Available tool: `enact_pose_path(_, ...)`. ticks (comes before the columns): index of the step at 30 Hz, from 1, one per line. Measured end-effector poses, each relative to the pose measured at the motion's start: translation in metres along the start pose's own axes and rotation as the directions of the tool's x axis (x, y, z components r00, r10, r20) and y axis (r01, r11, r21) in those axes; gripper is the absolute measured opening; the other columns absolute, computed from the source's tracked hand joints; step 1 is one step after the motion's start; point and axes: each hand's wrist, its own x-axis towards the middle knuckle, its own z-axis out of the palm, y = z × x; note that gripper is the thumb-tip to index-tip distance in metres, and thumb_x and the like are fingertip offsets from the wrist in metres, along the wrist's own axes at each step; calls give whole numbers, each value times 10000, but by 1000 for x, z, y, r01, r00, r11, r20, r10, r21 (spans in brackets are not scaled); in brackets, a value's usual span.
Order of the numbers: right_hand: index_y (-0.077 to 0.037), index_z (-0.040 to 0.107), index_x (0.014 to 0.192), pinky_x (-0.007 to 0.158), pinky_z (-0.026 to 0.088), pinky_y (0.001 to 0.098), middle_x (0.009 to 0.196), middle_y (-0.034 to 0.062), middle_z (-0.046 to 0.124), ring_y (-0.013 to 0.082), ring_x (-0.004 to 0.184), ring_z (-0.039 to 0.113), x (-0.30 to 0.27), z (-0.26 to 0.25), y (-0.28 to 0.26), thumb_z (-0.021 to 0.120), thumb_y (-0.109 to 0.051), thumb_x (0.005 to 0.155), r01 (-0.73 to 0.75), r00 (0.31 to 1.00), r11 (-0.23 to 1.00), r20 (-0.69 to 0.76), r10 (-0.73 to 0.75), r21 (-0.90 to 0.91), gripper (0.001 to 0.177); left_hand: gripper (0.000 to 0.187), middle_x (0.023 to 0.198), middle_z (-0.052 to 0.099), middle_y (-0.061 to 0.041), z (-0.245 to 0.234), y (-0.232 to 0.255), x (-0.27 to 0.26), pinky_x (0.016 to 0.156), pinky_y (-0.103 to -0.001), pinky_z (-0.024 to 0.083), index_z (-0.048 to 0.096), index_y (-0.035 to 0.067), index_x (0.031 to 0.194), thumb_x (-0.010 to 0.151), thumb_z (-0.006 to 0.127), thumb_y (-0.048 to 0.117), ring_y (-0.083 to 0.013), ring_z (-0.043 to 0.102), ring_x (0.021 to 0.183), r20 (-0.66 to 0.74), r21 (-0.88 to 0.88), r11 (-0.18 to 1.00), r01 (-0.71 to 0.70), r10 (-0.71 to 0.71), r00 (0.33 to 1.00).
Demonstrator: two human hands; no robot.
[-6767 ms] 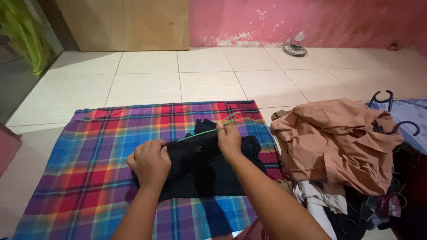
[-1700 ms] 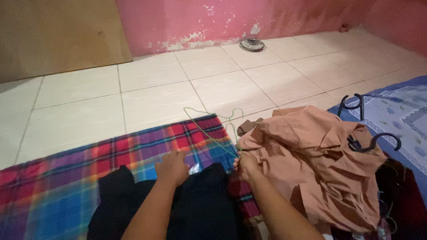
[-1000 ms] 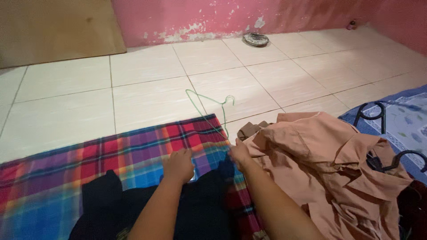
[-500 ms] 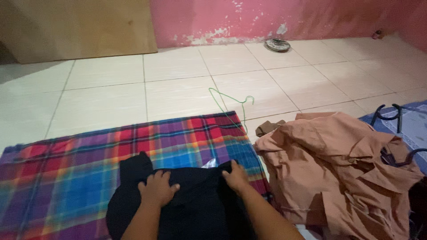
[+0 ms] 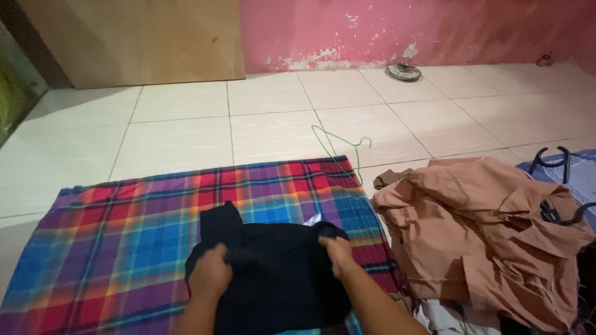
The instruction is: The person removes a black t-shirt from a hanger, lays it flat on a plaid mat, and irons the front surface with a handheld iron. The person smooths the fabric with their hands before and during ironing, then sets the iron aside.
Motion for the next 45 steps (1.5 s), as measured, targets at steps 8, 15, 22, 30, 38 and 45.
enact_pose_path(8, -63, 674, 1033, 822, 622, 448, 1015, 114, 738, 284, 958, 721, -85, 87, -83, 636, -248, 921, -225, 855, 864, 517, -47, 450, 220, 566, 1166, 660, -198, -68, 25, 24, 963, -521, 469, 663, 82, 1205, 643, 735, 63, -425, 614, 1122, -549, -227, 940, -255, 93, 831)
enact_pose_path(15, -113, 709, 979, 765, 560, 379, 941, 30, 715, 178, 854, 684, -163, 123, -79, 597, -312, 923, -45, 769, 967, 626, -127, 252, 235, 876, 1269, 614, -248, -42, 39, -18, 949, -476, 488, 532, 39, 1373, 609, 911, 241, -422, 601, 1184, -212, -455, 803, -384, 321, 923)
enact_pose_path(22, -28, 640, 828, 622, 428, 349, 790, 99, 539, 183, 719, 502, -181, 122, -49, 682, -359, 1040, 612, 714, 784, 501, -490, -105, 395, 387, 1122, 733, -206, -17, 21, -27, 941, -439, 520, 687, 14, 1192, 824, 565, 27, -339, 690, 1066, -324, -588, 781, -211, 11, 946)
enact_pose_path(30, 34, 674, 1177, 867, 483, 475, 1093, 233, 621, 445, 1006, 594, -220, 95, -49, 903, -120, 584, 854, 313, 166, 233, -921, -493, 654, 297, 918, 749, -110, -72, 35, -64, 761, -350, 526, 748, 61, 1099, 859, 573, 63, -204, 687, 819, -48, -856, 516, -26, -29, 998)
enact_pose_path(38, -84, 745, 1085, 851, 546, 388, 1027, 132, 722, 266, 960, 681, -180, 109, -33, 573, 44, 774, 669, 742, 712, 256, -620, -213, 378, 214, 789, 750, -114, -120, 30, -100, 696, -362, 544, 781, 74, 975, 794, 754, 184, -216, 697, 744, -115, -660, 725, -197, 162, 980)
enact_pose_path(45, 15, 744, 989, 719, 542, 350, 863, 122, 708, 225, 796, 662, -192, 126, -54, 483, 102, 757, 660, 677, 742, 338, -654, 115, 360, 511, 1016, 778, -127, -112, 8, -105, 864, -403, 563, 745, 116, 1093, 639, 912, 281, -295, 744, 982, -45, -446, 885, -135, 128, 991)
